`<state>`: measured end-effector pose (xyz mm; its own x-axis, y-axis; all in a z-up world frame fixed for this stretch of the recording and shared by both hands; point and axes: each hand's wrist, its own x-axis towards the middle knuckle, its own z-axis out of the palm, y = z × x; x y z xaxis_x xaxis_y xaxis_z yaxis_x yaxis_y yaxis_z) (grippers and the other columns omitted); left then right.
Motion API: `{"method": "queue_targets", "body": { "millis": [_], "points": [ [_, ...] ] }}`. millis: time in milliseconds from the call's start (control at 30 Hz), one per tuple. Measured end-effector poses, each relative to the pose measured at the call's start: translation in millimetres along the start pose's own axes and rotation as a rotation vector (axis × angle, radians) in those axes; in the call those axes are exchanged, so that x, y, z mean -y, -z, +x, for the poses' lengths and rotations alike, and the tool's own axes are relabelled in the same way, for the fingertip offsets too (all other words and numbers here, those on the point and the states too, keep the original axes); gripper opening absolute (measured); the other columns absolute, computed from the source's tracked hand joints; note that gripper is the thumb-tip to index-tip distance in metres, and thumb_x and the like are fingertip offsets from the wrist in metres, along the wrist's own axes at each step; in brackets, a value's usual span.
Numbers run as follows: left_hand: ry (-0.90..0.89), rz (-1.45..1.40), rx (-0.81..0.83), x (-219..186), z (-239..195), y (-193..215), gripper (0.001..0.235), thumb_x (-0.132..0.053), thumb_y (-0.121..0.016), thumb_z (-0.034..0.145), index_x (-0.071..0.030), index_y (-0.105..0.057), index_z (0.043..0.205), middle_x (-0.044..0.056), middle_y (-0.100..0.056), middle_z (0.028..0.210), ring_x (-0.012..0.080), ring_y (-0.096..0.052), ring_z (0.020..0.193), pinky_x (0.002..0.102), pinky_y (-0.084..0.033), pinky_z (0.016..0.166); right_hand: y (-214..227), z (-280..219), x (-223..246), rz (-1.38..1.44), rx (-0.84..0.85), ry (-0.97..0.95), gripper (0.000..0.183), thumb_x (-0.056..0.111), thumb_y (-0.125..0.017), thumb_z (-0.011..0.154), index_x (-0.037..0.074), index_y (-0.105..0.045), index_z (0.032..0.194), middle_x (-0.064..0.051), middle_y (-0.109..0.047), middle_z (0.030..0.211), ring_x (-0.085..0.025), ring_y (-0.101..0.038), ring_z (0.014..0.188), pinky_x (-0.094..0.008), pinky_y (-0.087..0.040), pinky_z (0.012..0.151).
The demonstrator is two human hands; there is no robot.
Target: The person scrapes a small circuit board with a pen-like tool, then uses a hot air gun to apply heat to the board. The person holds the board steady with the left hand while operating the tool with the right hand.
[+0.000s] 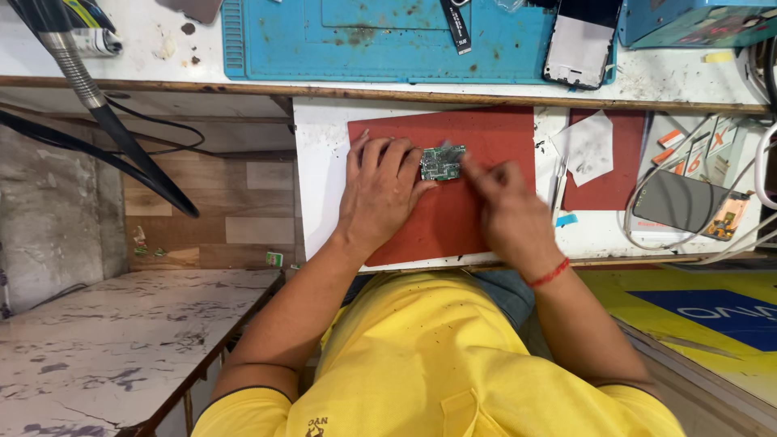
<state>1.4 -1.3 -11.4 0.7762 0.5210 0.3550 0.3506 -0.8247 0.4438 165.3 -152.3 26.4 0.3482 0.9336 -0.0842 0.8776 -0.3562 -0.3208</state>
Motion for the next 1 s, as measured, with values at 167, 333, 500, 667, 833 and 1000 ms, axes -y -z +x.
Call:
{"method": "queue_targets", "body": {
  "millis": [167, 333, 500, 667, 833, 1000],
  "points": [
    [0.001, 0.006, -0.007, 0.3, 2.4, 2.5, 0.050, -0.037, -0.080, 0.086, -0.004, -0.068, 0.121, 0.008, -0.059, 0.123, 0.0297, -0.052, 0.118, 0.055, -0.035, 0.114, -0.1, 2.0, -2.3, 0.043, 0.104, 0.066, 0.065, -0.001, -0.056, 0.087, 0.026, -0.058, 0.146, -0.013, -0.062, 0.109, -0.037, -0.066, 0.070, -0.049, -0.055, 0.061],
    [0.015, -0.065, 0.002, 2.2, 0.1, 8.8, 0.052, -0.038, -0.083, 0.084, -0.005, -0.068, 0.120, 0.008, -0.059, 0.122, 0.0303, -0.052, 0.118, 0.054, -0.036, 0.112, 0.0, -3.4, 3.2, 0.078, 0.064, 0.038, 0.064, -0.001, -0.057, 0.089, 0.019, -0.055, 0.150, -0.015, -0.061, 0.108, -0.039, -0.067, 0.076, -0.049, -0.056, 0.063],
    [0.034, -0.095, 0.024, 2.5, 4.3, 12.3, 0.054, -0.042, -0.084, 0.082, -0.006, -0.068, 0.119, 0.009, -0.059, 0.121, 0.0324, -0.051, 0.117, 0.053, -0.036, 0.107, -2.0, -3.9, 3.5, 0.088, -0.058, 0.038, 0.061, -0.002, -0.056, 0.093, 0.019, -0.056, 0.150, -0.016, -0.061, 0.113, -0.038, -0.067, 0.081, -0.048, -0.057, 0.068],
    [0.013, -0.032, 0.028, 1.2, 2.6, 10.0, 0.053, -0.040, -0.083, 0.082, -0.006, -0.068, 0.119, 0.007, -0.060, 0.123, 0.0302, -0.052, 0.118, 0.053, -0.036, 0.109, -7.2, -0.9, 4.9, 0.122, 0.081, 0.093, 0.070, -0.005, -0.054, 0.084, 0.021, -0.054, 0.149, -0.016, -0.061, 0.115, -0.038, -0.067, 0.075, -0.048, -0.056, 0.063],
    [0.039, -0.074, 0.009, 4.7, 0.7, 7.9, 0.054, -0.041, -0.084, 0.082, -0.007, -0.068, 0.121, 0.006, -0.060, 0.123, 0.0298, -0.052, 0.120, 0.052, -0.036, 0.111, -7.9, 5.2, 5.9, 0.075, -0.016, 0.063, 0.066, -0.003, -0.056, 0.088, 0.018, -0.054, 0.151, -0.015, -0.060, 0.113, -0.038, -0.067, 0.076, -0.048, -0.055, 0.062],
    [0.062, -0.109, 0.037, 4.3, 2.7, 10.5, 0.060, -0.045, -0.086, 0.081, -0.008, -0.069, 0.124, 0.009, -0.059, 0.122, 0.0324, -0.050, 0.118, 0.052, -0.036, 0.105, -9.4, -0.3, 6.2, 0.113, -0.077, 0.056, 0.060, -0.001, -0.057, 0.095, 0.022, -0.056, 0.150, -0.014, -0.059, 0.108, -0.036, -0.066, 0.075, -0.047, -0.054, 0.063]
  ]
}}
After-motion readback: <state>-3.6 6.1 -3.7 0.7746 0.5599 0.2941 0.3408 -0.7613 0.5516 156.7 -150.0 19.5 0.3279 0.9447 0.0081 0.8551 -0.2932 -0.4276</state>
